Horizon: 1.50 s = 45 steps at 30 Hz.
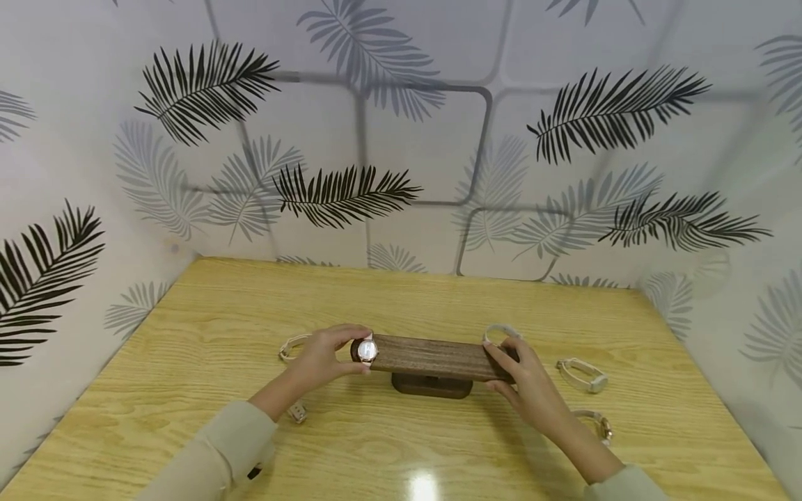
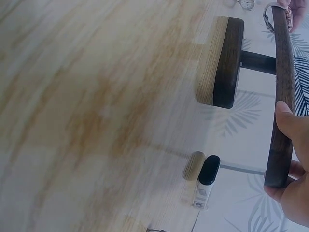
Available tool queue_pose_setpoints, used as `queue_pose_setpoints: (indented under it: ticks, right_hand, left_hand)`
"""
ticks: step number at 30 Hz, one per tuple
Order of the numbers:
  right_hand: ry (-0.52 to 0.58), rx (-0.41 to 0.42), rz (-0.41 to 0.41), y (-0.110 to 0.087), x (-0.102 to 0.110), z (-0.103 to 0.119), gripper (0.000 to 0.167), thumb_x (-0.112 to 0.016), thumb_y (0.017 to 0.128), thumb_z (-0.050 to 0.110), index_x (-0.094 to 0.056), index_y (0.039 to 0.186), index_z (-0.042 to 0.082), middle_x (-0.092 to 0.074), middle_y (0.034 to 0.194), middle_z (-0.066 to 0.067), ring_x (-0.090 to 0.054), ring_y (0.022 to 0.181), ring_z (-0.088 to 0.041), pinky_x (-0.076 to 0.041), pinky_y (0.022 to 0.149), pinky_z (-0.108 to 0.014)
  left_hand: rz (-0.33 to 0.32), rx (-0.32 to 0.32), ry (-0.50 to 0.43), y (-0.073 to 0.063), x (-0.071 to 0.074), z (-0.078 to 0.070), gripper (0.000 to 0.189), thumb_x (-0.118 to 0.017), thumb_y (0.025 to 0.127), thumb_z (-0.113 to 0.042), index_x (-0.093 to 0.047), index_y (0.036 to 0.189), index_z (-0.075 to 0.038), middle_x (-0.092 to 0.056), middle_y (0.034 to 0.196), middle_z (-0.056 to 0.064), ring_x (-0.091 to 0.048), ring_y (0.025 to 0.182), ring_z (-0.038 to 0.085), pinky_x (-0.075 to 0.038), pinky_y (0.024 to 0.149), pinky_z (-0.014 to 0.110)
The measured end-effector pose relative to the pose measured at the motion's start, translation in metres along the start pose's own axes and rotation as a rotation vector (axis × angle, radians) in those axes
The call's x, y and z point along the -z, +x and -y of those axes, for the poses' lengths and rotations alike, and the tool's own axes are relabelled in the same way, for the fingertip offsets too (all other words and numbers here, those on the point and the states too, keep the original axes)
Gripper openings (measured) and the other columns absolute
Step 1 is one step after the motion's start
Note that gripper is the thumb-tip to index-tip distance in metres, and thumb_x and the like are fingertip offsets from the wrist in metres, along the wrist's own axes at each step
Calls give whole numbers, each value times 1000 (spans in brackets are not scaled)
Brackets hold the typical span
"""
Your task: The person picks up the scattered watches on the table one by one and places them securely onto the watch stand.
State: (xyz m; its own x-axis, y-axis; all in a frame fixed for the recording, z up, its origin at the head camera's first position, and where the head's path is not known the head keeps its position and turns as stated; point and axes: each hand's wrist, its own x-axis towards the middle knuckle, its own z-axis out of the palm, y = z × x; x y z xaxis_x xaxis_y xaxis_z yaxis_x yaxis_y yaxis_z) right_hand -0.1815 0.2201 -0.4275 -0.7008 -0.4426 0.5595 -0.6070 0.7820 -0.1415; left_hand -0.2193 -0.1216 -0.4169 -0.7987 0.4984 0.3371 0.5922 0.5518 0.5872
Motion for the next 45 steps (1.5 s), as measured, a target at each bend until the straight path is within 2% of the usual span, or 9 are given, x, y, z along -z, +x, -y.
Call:
queue_pose_setpoints:
  ticks: [6, 11, 15, 23, 39, 45]
  right_hand:
    - [17, -2, 14, -2, -1, 0, 60, -79, 67, 8, -58, 123, 1, -52, 109, -20, -54, 98, -31, -52, 75, -43]
    - [13, 4, -3, -2, 0, 2, 61, -81, 64, 6, -59, 122, 1, -52, 107, -19, -54, 96, -30, -52, 73, -42]
    - [6, 5, -6, -1, 2, 2, 61, -81, 64, 6, -60, 121, 1, -52, 107, -19, -54, 96, -30, -52, 74, -42]
    - [9, 8, 1, -1, 1, 0, 60, -80, 65, 7, -59, 121, 0, -52, 107, -19, -54, 97, -30, -52, 74, -42]
    - [5, 9, 7, -1, 0, -3, 60, -80, 66, 9, -59, 122, 2, -52, 108, -20, -54, 97, -30, -52, 75, -42]
    - [-2, 1, 7, 0, 1, -1, 61, -81, 65, 8, -59, 122, 3, -52, 109, -19, -54, 99, -31, -52, 76, -43]
  left_hand:
    - [-16, -24, 51, 3, -6, -3, 58, -80, 69, -21, -61, 120, -1, -62, 121, 16, -59, 111, 31, -50, 92, 40]
    - [39, -2, 122, 3, -7, -7, 65, -80, 70, -24, -55, 127, -3, -59, 125, 14, -58, 112, 30, -51, 90, 40]
    - [80, -20, 160, 3, -5, -9, 68, -79, 72, -24, -52, 129, -1, -55, 128, 14, -55, 115, 30, -50, 92, 40]
    - [93, -7, 150, 7, -7, -9, 64, -79, 73, -24, -54, 127, -1, -57, 125, 14, -55, 114, 30, -51, 91, 40]
    - [113, -80, 189, 20, -13, -22, 60, -79, 74, -25, -57, 124, 0, -60, 120, 14, -57, 112, 29, -49, 93, 41]
    - [95, -143, 222, 26, -18, -26, 60, -79, 73, -28, -59, 121, 1, -63, 117, 13, -59, 109, 27, -50, 93, 39]
